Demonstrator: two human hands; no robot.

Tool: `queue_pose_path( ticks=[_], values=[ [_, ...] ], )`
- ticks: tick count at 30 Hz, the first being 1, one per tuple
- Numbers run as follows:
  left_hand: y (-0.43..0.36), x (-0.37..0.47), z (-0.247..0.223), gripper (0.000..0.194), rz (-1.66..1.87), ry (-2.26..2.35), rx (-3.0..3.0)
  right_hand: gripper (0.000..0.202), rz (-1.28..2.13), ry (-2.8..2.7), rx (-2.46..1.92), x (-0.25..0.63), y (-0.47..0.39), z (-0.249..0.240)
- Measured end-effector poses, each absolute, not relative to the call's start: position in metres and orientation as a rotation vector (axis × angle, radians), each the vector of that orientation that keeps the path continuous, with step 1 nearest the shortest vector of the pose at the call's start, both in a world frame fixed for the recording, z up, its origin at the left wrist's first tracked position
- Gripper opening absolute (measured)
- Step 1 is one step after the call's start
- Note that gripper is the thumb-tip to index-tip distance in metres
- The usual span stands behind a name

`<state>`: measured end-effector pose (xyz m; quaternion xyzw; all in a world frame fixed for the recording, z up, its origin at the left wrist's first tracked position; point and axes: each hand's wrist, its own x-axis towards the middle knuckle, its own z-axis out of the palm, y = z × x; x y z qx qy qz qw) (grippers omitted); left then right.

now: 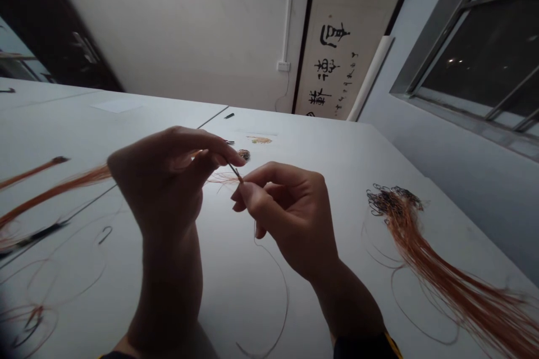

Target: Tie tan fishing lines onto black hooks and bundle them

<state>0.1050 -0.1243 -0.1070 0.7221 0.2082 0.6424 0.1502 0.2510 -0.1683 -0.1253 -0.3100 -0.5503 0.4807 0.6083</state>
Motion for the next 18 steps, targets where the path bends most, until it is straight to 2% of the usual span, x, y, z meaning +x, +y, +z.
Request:
queue_pose_path(
  ticks=[18],
  values=[
    [-0.1161,0.1047,-0.1145,0.024,2.040,0.437,2.198,0.023,1.113,-1.290,-0.663,0.2521,-0.1668,-0.1267]
  ],
)
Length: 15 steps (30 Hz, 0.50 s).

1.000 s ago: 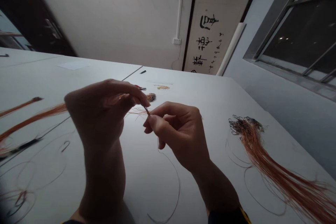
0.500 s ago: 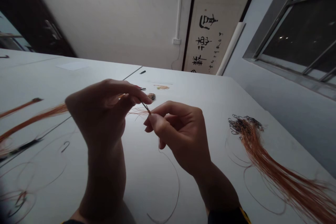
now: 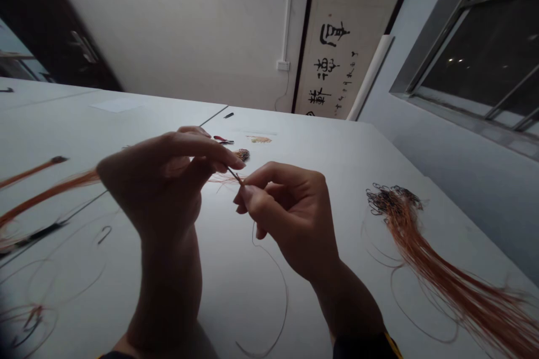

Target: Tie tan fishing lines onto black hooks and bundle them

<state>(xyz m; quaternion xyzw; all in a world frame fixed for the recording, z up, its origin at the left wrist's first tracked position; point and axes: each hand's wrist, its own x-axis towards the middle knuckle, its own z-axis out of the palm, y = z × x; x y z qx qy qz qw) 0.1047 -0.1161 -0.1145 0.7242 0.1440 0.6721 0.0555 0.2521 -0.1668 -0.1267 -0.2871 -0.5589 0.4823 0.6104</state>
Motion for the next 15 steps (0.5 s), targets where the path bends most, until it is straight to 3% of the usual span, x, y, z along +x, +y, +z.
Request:
queue_pose_path(
  ticks=[15],
  values=[
    [-0.1152,0.1062,-0.1174,0.016,1.912,0.402,2.082,0.020,1.059,-1.312,-0.693,0.2533,-0.1669,-0.1278]
  ],
)
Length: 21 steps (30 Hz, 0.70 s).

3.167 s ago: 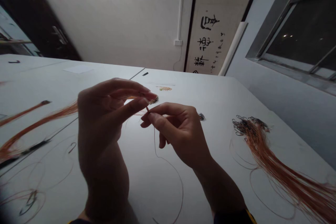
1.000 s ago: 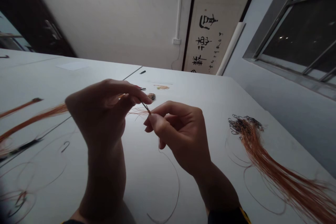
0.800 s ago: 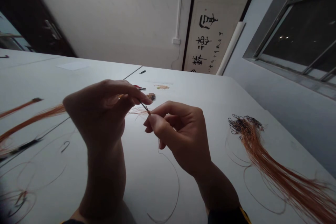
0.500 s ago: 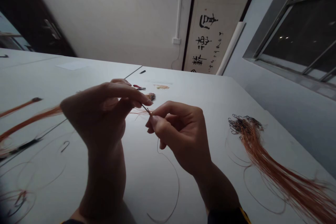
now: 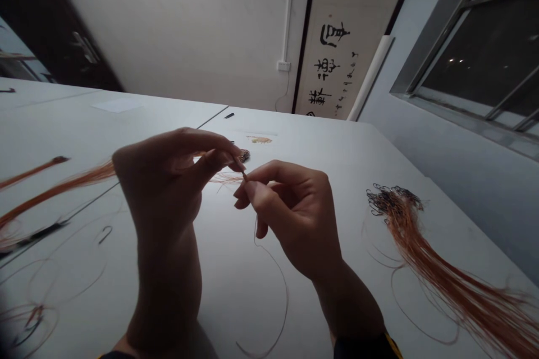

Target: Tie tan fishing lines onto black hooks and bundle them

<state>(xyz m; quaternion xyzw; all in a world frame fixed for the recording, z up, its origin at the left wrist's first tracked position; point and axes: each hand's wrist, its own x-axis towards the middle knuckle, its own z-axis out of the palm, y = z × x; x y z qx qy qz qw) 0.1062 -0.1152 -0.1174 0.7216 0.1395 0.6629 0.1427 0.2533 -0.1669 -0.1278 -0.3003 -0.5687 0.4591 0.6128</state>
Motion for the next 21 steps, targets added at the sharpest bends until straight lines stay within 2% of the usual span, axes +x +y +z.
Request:
queue_pose_path(
  ticks=[21],
  values=[
    [-0.1182,0.1062,-0.1155,0.013,1.896,0.473,2.111,0.021,1.065,-1.299,-0.688,0.2542,-0.1672,-0.1249]
  ],
)
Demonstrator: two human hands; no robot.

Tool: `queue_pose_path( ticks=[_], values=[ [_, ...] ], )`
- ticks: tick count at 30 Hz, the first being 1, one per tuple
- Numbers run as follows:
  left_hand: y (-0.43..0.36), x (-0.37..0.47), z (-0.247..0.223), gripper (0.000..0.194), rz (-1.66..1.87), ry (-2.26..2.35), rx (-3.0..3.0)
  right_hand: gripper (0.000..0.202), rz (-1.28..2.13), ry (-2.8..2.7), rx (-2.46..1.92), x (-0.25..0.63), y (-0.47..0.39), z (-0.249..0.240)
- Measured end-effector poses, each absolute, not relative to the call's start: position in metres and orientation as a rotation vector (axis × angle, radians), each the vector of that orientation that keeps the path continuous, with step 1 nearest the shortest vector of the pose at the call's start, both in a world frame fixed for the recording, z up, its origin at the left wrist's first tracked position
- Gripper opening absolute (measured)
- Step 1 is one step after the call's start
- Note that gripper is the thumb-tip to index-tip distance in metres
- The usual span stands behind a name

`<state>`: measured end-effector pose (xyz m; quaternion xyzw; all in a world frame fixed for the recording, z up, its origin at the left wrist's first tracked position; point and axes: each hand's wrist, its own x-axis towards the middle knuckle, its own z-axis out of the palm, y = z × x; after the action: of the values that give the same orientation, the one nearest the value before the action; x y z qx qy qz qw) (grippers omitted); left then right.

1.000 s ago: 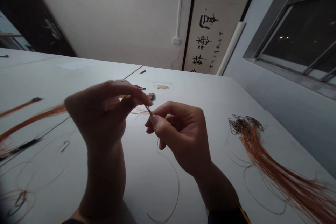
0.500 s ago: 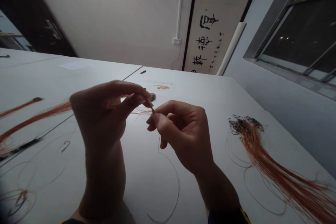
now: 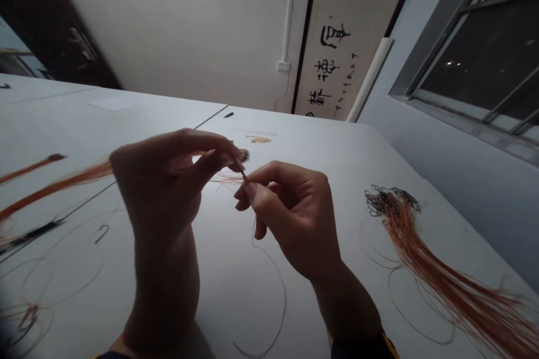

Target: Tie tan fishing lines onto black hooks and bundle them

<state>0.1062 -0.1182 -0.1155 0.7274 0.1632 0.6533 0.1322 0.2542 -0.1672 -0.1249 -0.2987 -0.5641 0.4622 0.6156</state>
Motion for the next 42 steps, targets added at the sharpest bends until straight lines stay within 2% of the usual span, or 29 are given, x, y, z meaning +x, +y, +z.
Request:
queue_pose_path(
  ticks=[8,17,26,31,42],
  values=[
    [-0.1157,0.1072,-0.1153,0.023,1.951,0.389,2.130,0.021,1.073,-1.295,-0.706,0.2530,-0.1693,-0.1240],
    [-0.1180,0.1076,-0.1135,0.018,1.961,0.403,2.149,0.022,1.078,-1.292,-0.716,0.2527,-0.1702,-0.1232],
    [-0.1160,0.1077,-0.1143,0.023,1.970,0.425,2.157,0.020,1.075,-1.300,-0.715,0.2537,-0.1695,-0.1248],
    [-0.1149,0.1075,-0.1152,0.015,1.991,0.374,2.158,0.022,1.066,-1.305,-0.716,0.2530,-0.1691,-0.1244],
    [-0.1210,0.1066,-0.1133,0.022,1.960,0.539,2.126,0.021,1.068,-1.304,-0.713,0.2542,-0.1698,-0.1247]
  ],
)
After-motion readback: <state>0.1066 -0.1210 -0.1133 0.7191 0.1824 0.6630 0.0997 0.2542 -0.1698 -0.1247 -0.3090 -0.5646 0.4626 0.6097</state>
